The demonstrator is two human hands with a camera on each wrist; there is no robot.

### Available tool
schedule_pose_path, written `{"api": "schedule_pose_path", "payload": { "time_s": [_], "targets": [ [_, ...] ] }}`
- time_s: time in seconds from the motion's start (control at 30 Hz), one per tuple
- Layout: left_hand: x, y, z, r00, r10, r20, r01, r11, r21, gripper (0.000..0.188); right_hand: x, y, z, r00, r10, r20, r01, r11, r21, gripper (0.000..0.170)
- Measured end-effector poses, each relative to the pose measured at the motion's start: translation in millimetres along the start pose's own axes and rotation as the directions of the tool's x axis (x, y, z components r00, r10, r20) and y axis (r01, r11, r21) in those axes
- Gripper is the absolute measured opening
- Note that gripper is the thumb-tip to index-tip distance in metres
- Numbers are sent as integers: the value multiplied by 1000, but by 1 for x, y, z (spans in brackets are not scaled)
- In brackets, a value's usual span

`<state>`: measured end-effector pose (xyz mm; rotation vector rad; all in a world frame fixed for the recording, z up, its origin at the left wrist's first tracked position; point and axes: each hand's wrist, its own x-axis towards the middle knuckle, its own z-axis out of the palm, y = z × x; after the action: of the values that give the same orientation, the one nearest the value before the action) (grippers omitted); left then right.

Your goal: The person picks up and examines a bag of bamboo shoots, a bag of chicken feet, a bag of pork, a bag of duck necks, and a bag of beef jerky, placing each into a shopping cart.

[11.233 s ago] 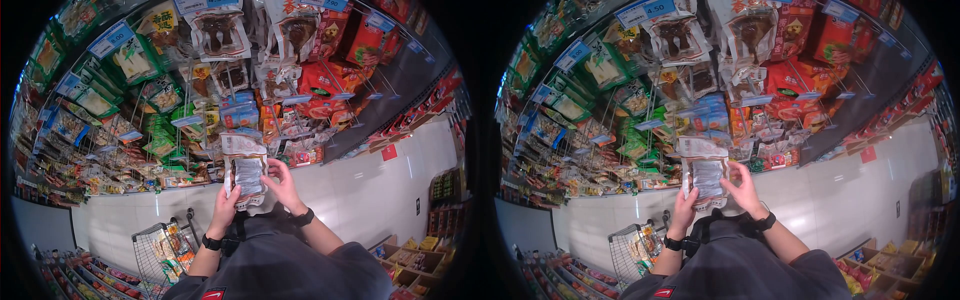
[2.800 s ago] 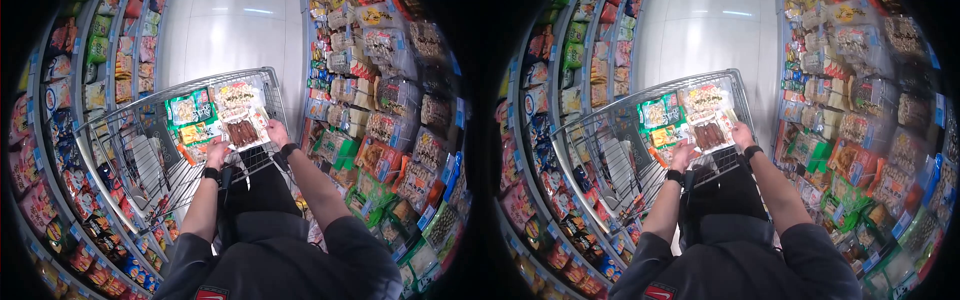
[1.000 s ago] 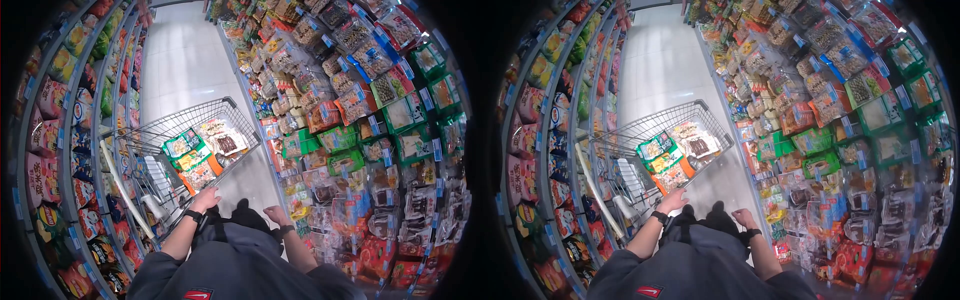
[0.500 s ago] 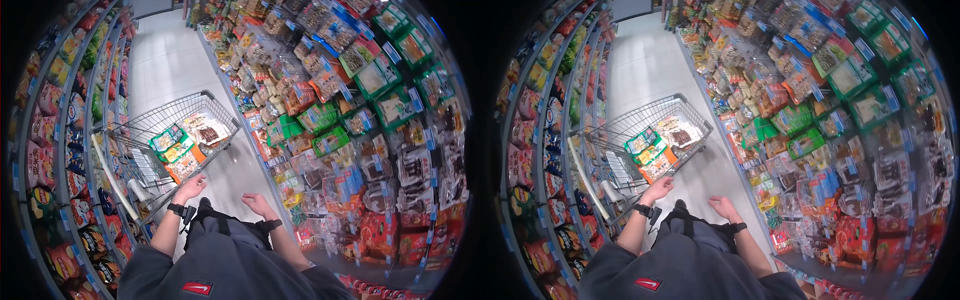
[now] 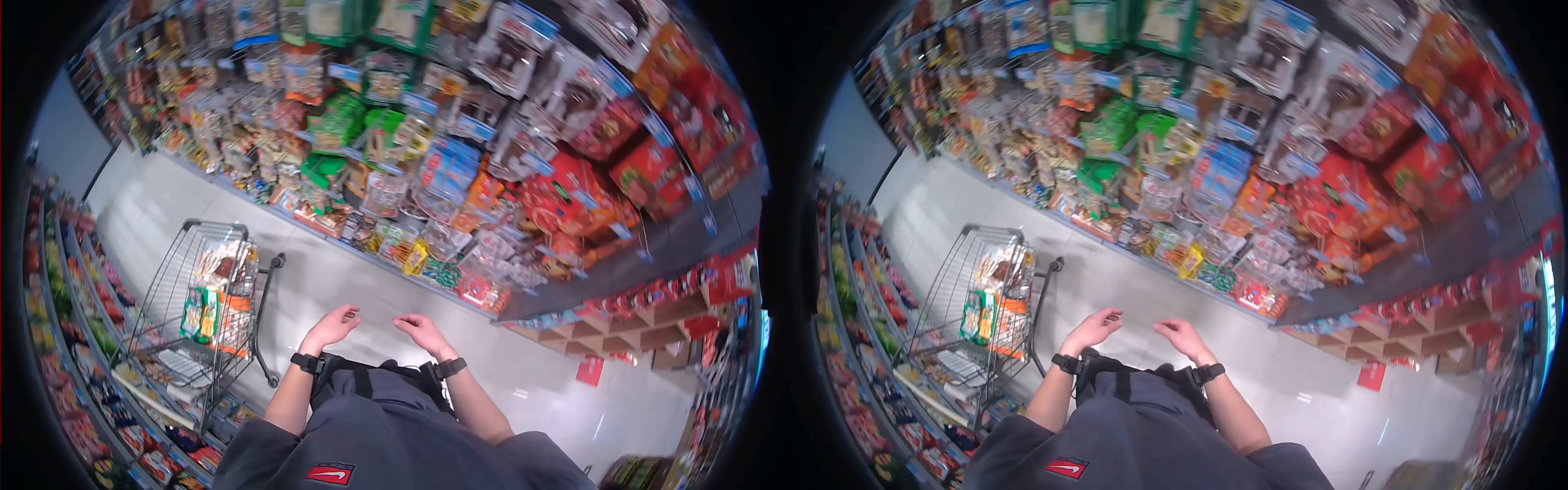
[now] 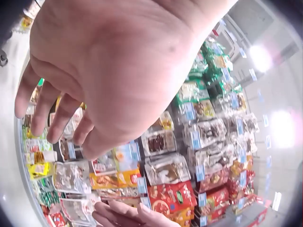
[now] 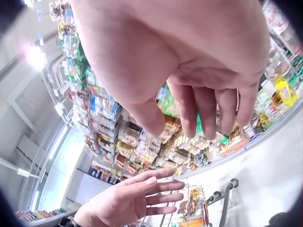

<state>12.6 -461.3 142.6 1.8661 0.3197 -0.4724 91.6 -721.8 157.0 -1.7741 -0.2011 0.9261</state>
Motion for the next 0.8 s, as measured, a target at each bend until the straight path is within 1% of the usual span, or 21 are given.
{"api": "schedule_pose_path", "payload": {
  "time_s": [0.1,0.17,0.2,0.27,0.3,0.37,0.47,0.57,0.63,0.7,0.73,0.8],
  "targets": [
    [28,46,46,990,35,138,-45,997,67,48,-35,19,-40,988,29,-150,-15,995,96,40],
    [41,79,69,972,73,224,-116,975,188,48,-53,27,-61,965,44,-259,2,985,175,39],
    [50,90,78,965,73,252,-128,970,207,48,-57,35,-70,957,52,-284,6,980,198,39],
    [65,104,95,935,125,333,-212,948,238,48,-60,58,-83,947,77,-311,21,954,299,36],
    [73,109,101,928,120,352,-216,944,248,48,-58,65,-88,942,86,-323,22,949,315,36],
    [89,117,108,907,129,400,-229,950,213,48,-50,78,-93,935,115,-337,29,919,393,33],
    [113,130,110,902,113,417,-215,954,207,49,-37,74,-102,935,105,-338,43,914,403,32],
    [143,138,102,895,162,415,-254,951,175,50,-22,55,-115,932,76,-355,69,922,380,33],
    [163,146,96,883,191,428,-278,949,150,50,-14,39,-126,921,87,-379,63,929,365,32],
    [189,158,87,897,126,424,-192,974,118,52,2,29,-144,910,91,-405,62,935,349,32],
    [203,164,84,890,133,436,-203,972,117,52,10,27,-152,905,102,-413,50,939,341,32],
    [223,171,73,892,189,412,-224,974,38,54,25,22,-160,896,126,-427,35,937,349,32]
  ]
}}
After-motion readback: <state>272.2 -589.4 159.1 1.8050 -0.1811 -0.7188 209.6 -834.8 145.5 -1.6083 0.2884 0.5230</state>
